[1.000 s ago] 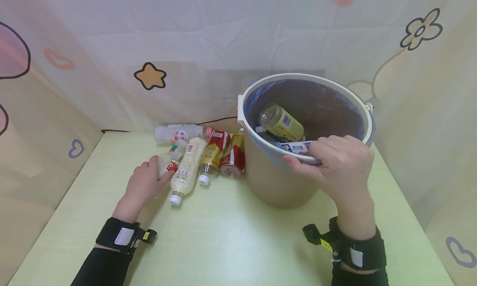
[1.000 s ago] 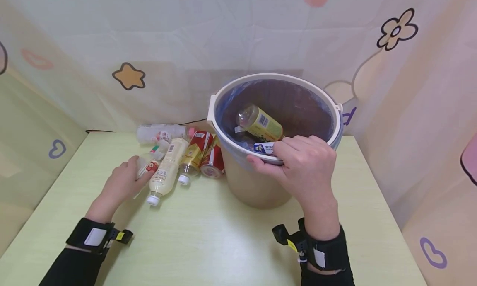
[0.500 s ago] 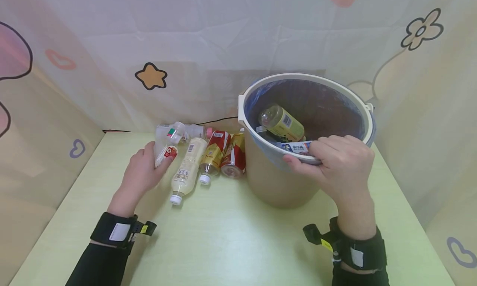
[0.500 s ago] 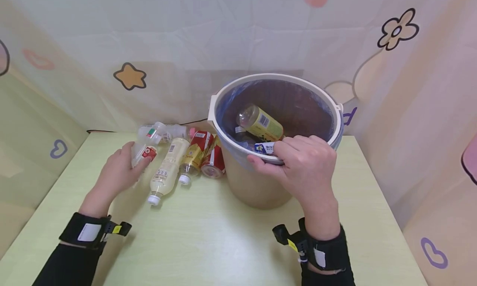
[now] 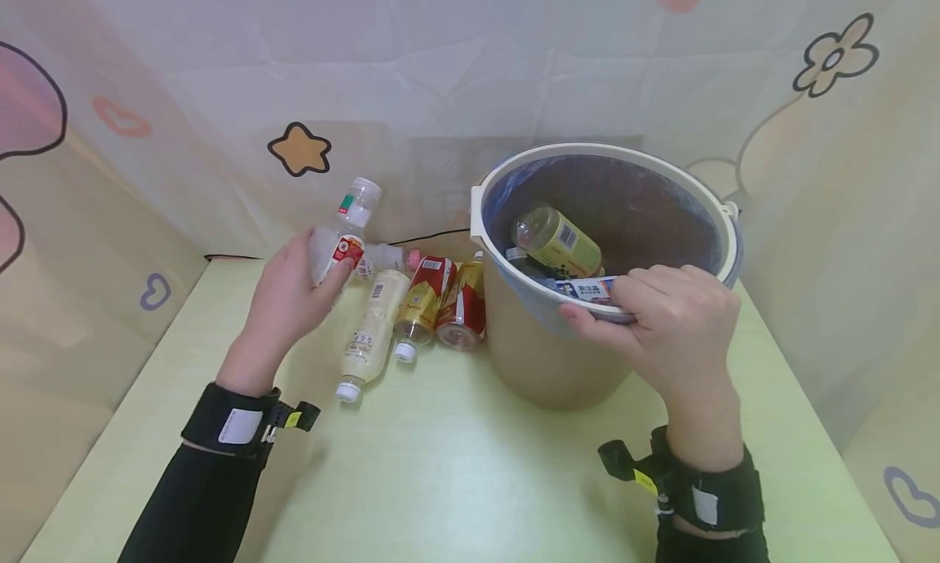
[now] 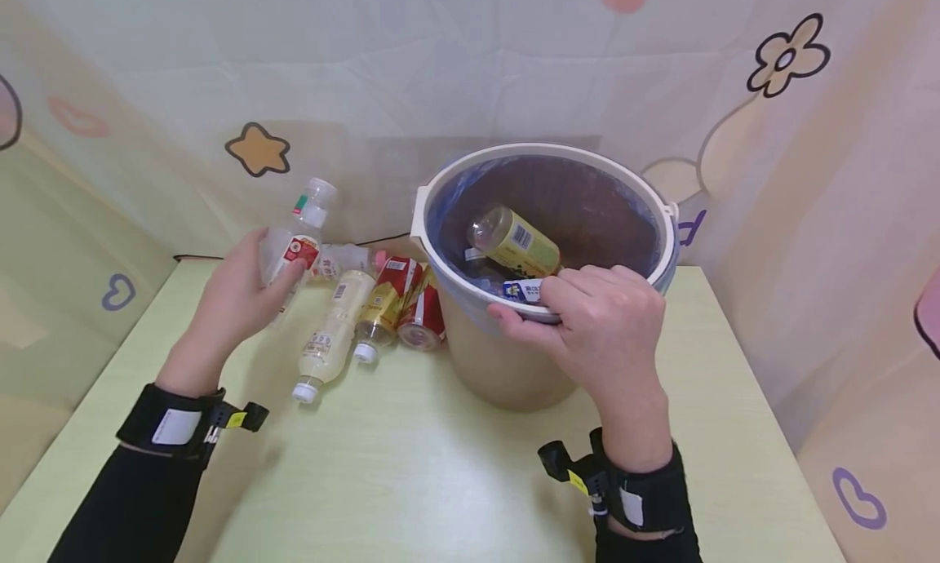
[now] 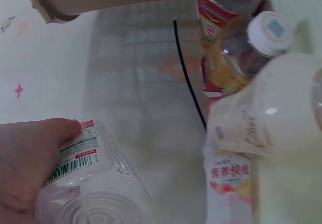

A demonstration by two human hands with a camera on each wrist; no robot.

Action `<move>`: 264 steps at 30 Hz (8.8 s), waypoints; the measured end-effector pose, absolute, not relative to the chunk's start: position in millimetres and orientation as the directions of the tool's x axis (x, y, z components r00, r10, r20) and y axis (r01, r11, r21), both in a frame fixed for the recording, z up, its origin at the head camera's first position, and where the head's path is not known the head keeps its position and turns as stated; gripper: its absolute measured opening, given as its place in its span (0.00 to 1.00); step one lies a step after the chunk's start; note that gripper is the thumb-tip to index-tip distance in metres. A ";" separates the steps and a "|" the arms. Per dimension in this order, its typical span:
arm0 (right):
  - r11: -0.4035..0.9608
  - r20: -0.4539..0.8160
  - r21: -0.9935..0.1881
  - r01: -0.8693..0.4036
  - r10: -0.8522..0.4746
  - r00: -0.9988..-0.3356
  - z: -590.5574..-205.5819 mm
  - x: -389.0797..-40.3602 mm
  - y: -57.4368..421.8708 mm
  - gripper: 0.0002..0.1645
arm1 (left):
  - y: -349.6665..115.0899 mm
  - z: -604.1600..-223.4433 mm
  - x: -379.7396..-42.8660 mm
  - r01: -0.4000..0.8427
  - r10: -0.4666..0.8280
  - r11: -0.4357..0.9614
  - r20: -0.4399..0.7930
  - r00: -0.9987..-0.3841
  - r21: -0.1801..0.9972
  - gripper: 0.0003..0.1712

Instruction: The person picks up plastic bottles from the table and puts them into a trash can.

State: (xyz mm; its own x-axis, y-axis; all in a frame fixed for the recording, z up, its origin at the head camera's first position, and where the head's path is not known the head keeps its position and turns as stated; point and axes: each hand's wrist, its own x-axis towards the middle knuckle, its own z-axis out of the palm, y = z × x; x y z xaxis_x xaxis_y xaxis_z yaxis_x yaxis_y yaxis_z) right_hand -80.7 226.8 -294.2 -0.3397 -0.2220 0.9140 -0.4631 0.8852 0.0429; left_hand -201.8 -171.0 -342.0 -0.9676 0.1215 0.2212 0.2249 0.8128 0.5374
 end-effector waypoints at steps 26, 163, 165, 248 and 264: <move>0.892 0.913 0.046 -0.450 -0.220 -0.343 -294.5 -80.4 226.9 0.46 | -73.5 -233.5 -203.3 0.524 0.356 0.737 0.414 -0.838 0.427 0.46; 0.877 0.962 0.004 -0.480 -0.135 -0.238 -292.8 -81.8 217.6 0.48 | 39.9 -230.6 -175.9 0.732 0.584 0.669 0.519 -0.624 0.128 0.16; 0.877 0.958 0.009 -0.480 -0.145 -0.248 -293.4 -81.7 218.1 0.48 | 31.2 -228.5 -173.2 0.738 0.568 0.657 0.544 -0.618 0.152 0.17; 0.887 0.928 0.019 -0.461 -0.188 -0.323 -297.4 -80.2 225.7 0.48 | -136.1 -425.8 -178.2 0.122 0.149 0.887 -0.025 -0.989 0.446 0.43; 0.886 0.928 0.020 -0.463 -0.188 -0.320 -297.9 -80.4 225.6 0.48 | -141.7 -430.1 -176.3 0.091 0.135 0.885 -0.066 -0.989 0.457 0.47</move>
